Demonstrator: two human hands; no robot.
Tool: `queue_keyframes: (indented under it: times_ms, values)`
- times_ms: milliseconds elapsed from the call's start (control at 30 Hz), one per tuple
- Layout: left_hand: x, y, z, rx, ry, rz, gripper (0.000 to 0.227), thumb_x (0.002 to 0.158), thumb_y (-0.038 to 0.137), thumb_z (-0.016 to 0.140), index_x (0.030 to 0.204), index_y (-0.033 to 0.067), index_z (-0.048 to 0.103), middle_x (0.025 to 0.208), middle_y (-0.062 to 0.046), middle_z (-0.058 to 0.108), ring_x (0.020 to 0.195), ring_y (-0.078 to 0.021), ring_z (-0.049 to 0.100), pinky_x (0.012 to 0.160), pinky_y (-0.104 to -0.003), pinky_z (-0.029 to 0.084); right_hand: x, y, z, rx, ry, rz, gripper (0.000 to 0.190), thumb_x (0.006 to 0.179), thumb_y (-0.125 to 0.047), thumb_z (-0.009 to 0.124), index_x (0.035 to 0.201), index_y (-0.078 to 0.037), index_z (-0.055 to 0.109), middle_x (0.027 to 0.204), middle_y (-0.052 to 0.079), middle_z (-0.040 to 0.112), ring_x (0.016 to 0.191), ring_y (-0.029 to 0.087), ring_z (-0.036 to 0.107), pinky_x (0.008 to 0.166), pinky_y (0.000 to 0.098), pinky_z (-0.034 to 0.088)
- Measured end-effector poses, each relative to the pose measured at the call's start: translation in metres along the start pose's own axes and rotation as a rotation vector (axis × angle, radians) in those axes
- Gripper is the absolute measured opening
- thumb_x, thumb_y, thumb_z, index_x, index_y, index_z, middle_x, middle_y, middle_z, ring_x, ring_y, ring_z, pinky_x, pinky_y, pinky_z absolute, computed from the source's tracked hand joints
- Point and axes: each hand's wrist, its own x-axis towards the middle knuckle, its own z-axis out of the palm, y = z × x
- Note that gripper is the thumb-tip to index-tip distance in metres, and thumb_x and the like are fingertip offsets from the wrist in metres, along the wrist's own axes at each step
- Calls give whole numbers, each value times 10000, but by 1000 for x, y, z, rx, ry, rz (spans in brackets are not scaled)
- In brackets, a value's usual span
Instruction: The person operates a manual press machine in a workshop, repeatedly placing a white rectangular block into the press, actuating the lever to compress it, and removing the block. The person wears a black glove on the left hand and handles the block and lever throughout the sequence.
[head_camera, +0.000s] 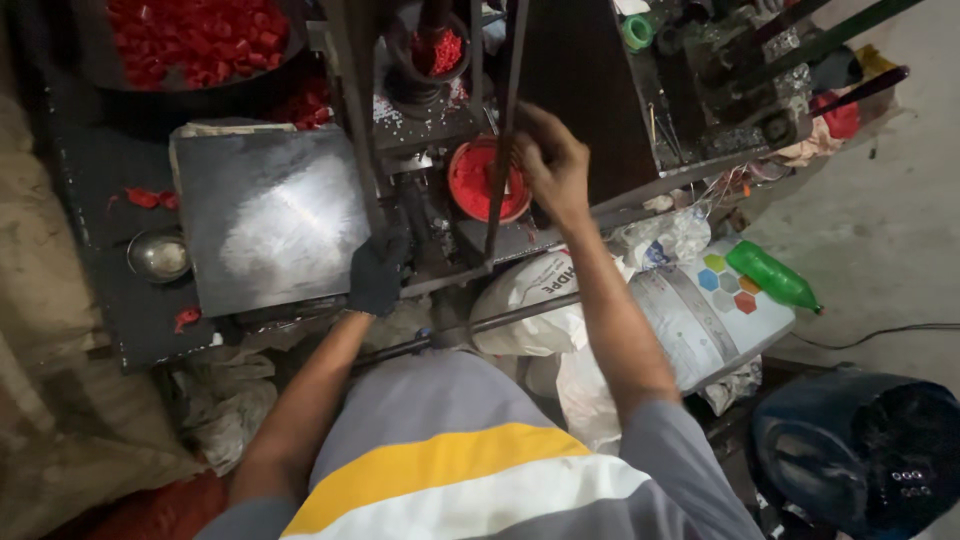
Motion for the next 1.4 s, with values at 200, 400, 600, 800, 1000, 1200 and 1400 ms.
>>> queue_keyframes:
  times_ms: [200, 400, 600, 800, 1000, 1200, 1400]
  values:
    - [-1, 11, -6, 20, -45, 61, 341, 1020, 349, 641, 1119, 33, 723, 749, -39, 696, 666, -112, 612, 612, -335, 495, 79, -91, 28, -552, -350, -103, 590, 914, -160, 731, 1473, -80, 559, 769, 145, 722, 699, 330, 705, 653, 444, 552]
    - [1, 8, -5, 13, -60, -22, 353, 993, 376, 647, 1021, 36, 737, 667, -72, 664, 583, -135, 620, 550, -353, 487, 107, -73, 55, -834, -418, -162, 468, 845, -175, 702, 1292, -51, 642, 770, 176, 705, 747, 374, 703, 661, 492, 559]
    - [2, 11, -4, 6, -49, -62, 354, 989, 361, 651, 1034, 26, 758, 722, -112, 692, 658, -181, 644, 618, -390, 497, 108, -76, 55, -771, -454, -106, 390, 809, -134, 678, 1186, -37, 710, 753, 191, 704, 728, 385, 705, 658, 499, 558]
    - [1, 14, -9, 128, -60, 60, 371, 1003, 381, 616, 1122, 55, 746, 771, -125, 717, 754, -211, 714, 694, -398, 529, 114, -63, 58, -770, -523, -71, 305, 830, -164, 721, 1095, -13, 713, 789, 206, 707, 796, 406, 713, 717, 508, 564]
    - [5, 1, -3, 56, -28, 119, 358, 1000, 367, 626, 1126, 54, 745, 855, -123, 749, 799, -220, 727, 724, -397, 548, 129, -38, 70, -852, -564, 56, 271, 850, -238, 751, 969, 3, 721, 852, 218, 717, 839, 407, 715, 756, 500, 575]
    - [9, -14, -5, 103, -85, 59, 348, 980, 358, 618, 1120, 74, 762, 777, -117, 724, 724, -221, 708, 679, -408, 533, 121, -63, 62, -800, -517, -53, 341, 805, -215, 753, 1102, -50, 735, 835, 202, 730, 795, 408, 712, 686, 497, 571]
    - [8, -12, -5, 348, -45, 284, 304, 998, 328, 624, 1045, 58, 755, 771, -119, 714, 693, -265, 685, 654, -425, 505, 96, -87, 42, -746, -343, 35, 626, 835, -175, 691, 1445, -99, 572, 806, 160, 740, 738, 356, 723, 704, 461, 571]
